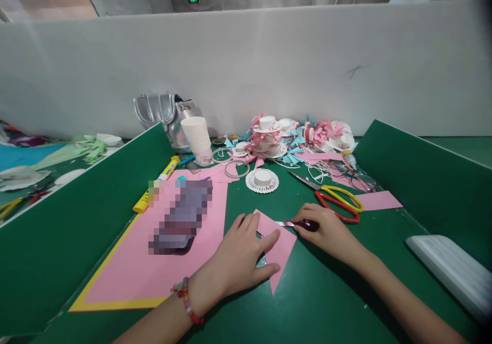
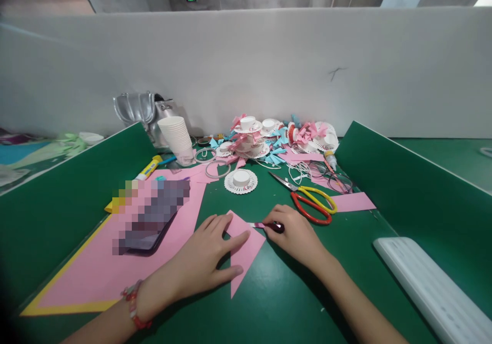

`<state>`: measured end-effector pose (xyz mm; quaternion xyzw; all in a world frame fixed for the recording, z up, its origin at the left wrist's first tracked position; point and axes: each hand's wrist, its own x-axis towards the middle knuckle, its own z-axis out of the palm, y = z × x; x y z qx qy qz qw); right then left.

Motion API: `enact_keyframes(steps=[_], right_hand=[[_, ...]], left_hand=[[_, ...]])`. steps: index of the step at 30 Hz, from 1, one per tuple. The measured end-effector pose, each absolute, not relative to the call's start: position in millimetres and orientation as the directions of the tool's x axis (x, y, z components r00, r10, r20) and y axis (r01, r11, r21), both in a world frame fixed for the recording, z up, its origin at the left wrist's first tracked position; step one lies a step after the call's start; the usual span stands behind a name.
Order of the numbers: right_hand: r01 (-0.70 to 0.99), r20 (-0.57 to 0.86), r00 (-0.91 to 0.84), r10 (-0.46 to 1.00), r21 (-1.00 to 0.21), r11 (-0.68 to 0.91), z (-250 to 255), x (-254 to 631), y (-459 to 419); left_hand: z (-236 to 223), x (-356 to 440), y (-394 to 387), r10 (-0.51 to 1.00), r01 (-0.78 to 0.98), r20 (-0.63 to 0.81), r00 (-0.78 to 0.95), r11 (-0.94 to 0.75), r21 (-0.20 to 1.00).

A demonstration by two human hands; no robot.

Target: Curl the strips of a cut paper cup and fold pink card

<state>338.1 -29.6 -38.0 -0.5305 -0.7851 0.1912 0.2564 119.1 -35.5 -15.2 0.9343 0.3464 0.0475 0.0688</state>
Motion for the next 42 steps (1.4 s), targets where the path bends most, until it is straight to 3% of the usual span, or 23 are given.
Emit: enact_keyframes(steps=[15, 42], right_hand=[[0.706, 0.231, -0.277, 0.933, -0.61, 0.36, -41.6, 328.3, -28.5], [0.732, 0.274, -0.215, 0.938, -0.591, 0.34, -46.5, 317.5, -26.0]], left_hand=[[-12.1, 123.0, -37.8, 0.611, 0.577, 0.048, 0.79, -0.768, 0.276], [-13.6, 123.4, -36.7, 0.6, 0.565, 0.09, 0.795, -0.786, 0.251]])
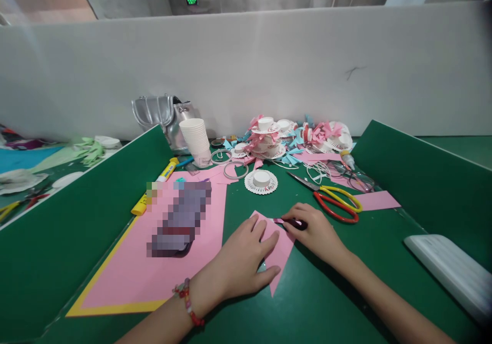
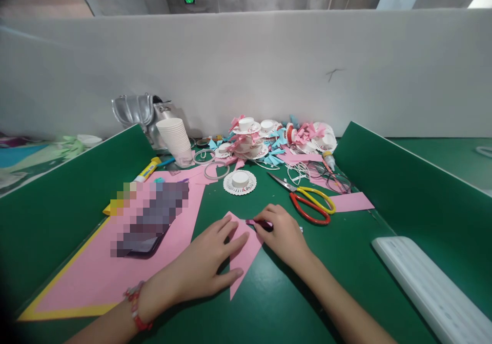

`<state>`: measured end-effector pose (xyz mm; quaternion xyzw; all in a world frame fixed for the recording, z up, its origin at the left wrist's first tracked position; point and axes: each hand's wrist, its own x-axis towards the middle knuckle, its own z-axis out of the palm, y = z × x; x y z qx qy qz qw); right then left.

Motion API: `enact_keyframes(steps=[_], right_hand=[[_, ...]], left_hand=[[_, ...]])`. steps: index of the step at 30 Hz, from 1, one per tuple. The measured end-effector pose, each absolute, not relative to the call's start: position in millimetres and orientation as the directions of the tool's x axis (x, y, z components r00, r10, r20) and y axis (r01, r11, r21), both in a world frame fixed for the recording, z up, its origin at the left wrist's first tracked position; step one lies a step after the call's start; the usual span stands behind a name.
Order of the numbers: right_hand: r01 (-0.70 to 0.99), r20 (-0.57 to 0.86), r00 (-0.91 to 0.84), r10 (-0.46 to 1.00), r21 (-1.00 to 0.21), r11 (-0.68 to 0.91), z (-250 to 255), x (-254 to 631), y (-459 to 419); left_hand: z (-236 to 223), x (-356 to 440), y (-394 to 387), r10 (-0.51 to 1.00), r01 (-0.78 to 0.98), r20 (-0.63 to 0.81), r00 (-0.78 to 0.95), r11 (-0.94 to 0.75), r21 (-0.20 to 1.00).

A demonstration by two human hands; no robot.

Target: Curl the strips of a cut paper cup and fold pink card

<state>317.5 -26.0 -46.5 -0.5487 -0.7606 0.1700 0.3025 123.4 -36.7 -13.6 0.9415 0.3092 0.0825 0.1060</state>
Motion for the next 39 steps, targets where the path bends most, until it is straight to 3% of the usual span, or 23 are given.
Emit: enact_keyframes(steps=[18, 39], right_hand=[[0.801, 0.383, -0.208, 0.9, -0.461, 0.381, -52.0, 301.6, -22.3], [0.787, 0.374, -0.123, 0.919, -0.528, 0.32, -51.6, 304.2, -16.6]], left_hand=[[-14.2, 121.9, -35.3, 0.597, 0.56, 0.094, 0.797, -0.788, 0.255], [-16.6, 121.1, -35.1, 0.609, 0.569, 0.121, 0.784, -0.783, 0.252]])
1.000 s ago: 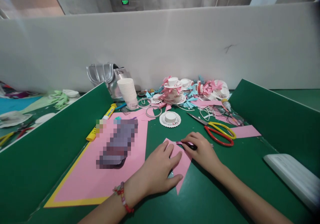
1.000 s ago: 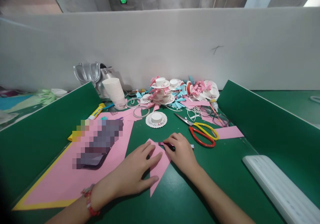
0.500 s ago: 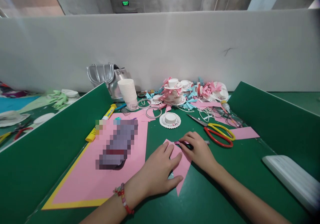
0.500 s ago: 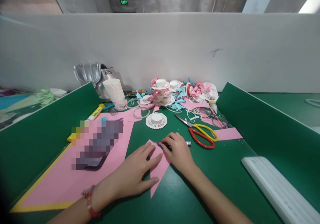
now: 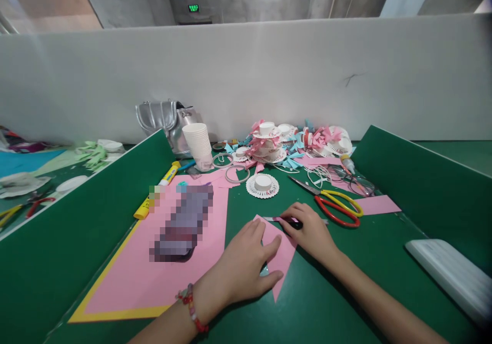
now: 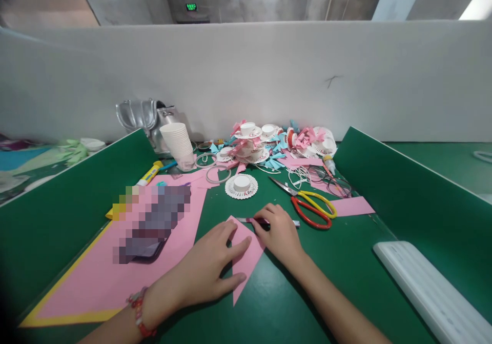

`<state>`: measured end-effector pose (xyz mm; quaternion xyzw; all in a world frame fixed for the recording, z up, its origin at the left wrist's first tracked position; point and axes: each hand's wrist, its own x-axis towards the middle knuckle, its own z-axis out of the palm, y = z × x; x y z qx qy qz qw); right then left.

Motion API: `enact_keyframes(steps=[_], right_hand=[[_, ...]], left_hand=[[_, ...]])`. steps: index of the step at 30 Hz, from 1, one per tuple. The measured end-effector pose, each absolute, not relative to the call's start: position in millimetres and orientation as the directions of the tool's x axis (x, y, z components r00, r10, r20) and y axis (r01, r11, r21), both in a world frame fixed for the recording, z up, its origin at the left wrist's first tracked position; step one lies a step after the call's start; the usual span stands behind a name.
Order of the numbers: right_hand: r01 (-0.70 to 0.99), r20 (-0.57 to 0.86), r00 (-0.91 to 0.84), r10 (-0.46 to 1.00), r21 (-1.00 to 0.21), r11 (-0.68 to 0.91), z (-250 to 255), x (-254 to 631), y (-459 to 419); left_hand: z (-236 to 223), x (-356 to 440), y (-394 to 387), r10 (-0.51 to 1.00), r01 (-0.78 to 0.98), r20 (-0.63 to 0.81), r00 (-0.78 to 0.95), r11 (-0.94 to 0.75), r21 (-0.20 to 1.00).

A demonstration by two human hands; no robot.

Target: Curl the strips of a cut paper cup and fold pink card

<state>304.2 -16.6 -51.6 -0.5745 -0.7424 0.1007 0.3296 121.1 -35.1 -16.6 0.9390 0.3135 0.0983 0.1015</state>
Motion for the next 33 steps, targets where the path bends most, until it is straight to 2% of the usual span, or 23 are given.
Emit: enact_keyframes(steps=[10, 13, 17, 20, 28, 33], right_hand=[[0.75, 0.395, -0.123, 0.91, -0.563, 0.346, -56.7, 308.7, -10.9], [0.726, 0.395, -0.099, 0.913, -0.6, 0.338, -57.2, 310.8, -10.8], [0.71, 0.381, -0.075, 0.922, -0.628, 0.318, -58.1, 312.1, -10.5], [0.708, 0.374, -0.063, 0.925, -0.636, 0.306, -57.6, 311.5, -10.7], [0.71, 0.359, -0.025, 0.933, -0.651, 0.269, -58.3, 312.4, -9.2], [0.704, 0.366, -0.007, 0.931, -0.659, 0.264, -60.1, 314.0, -8.5]], left_hand=[[-16.4, 120.9, -33.3, 0.6, 0.562, 0.127, 0.79, -0.791, 0.244], [-16.5, 123.1, -28.8, 0.577, 0.557, 0.131, 0.807, -0.815, 0.16], [-23.1, 125.5, -19.2, 0.517, 0.527, 0.155, 0.842, -0.849, -0.028], [-29.4, 125.2, -12.8, 0.473, 0.495, 0.185, 0.861, -0.864, -0.093], [-30.5, 126.4, -9.5, 0.453, 0.484, 0.211, 0.866, -0.865, -0.131], [-31.4, 128.0, -9.8, 0.48, 0.511, 0.237, 0.845, -0.854, -0.094]])
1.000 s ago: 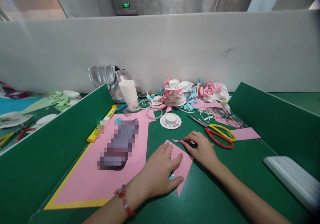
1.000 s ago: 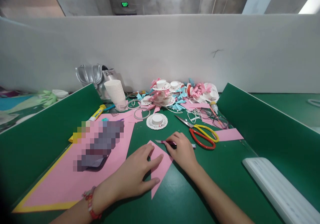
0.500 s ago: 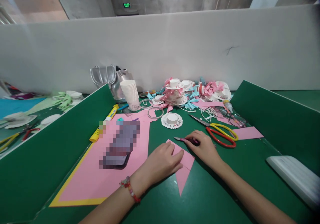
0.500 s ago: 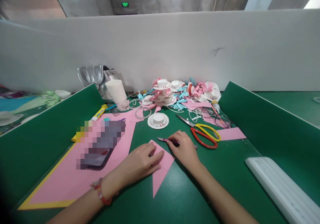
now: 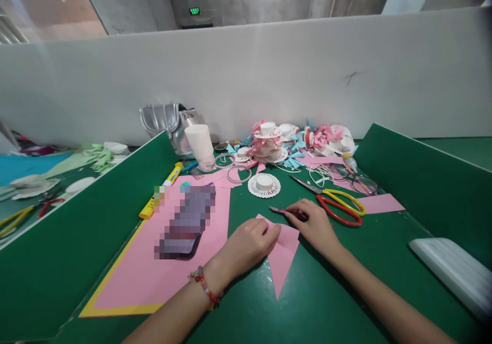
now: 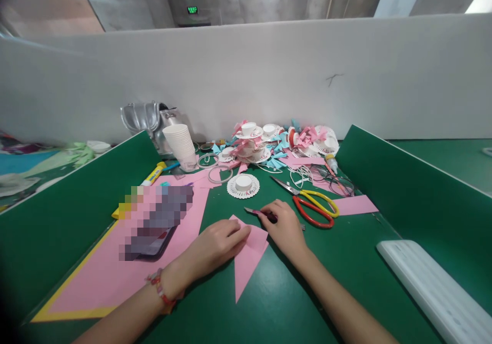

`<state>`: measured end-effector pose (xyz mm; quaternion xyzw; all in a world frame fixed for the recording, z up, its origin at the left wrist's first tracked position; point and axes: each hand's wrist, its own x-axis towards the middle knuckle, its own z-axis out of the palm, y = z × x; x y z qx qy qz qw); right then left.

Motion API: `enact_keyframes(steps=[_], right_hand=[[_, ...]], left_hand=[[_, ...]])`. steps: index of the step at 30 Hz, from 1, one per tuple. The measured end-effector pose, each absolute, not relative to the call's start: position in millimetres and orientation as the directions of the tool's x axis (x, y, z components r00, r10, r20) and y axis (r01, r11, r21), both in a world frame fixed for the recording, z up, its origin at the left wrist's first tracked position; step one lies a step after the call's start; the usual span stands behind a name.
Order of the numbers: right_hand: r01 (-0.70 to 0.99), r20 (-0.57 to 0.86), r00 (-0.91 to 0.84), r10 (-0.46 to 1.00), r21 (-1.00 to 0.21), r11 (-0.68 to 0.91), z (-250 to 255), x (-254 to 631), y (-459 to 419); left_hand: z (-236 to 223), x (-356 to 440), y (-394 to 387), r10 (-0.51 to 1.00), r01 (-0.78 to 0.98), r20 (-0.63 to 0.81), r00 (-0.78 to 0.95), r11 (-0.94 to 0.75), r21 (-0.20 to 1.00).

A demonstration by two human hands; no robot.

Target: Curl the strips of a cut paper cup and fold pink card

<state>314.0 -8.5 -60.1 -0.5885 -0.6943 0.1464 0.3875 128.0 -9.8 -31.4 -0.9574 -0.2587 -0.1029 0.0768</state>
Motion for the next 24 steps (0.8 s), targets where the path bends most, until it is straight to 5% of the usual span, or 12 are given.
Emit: enact_keyframes(steps=[24], right_hand=[[0.768, 0.389, -0.048, 0.92, -0.575, 0.283, -61.9, 317.6, -9.1]], left_hand=[[-41.3, 125.9, -12.4, 0.744, 0.662, 0.276, 0.608, -0.667, 0.342]])
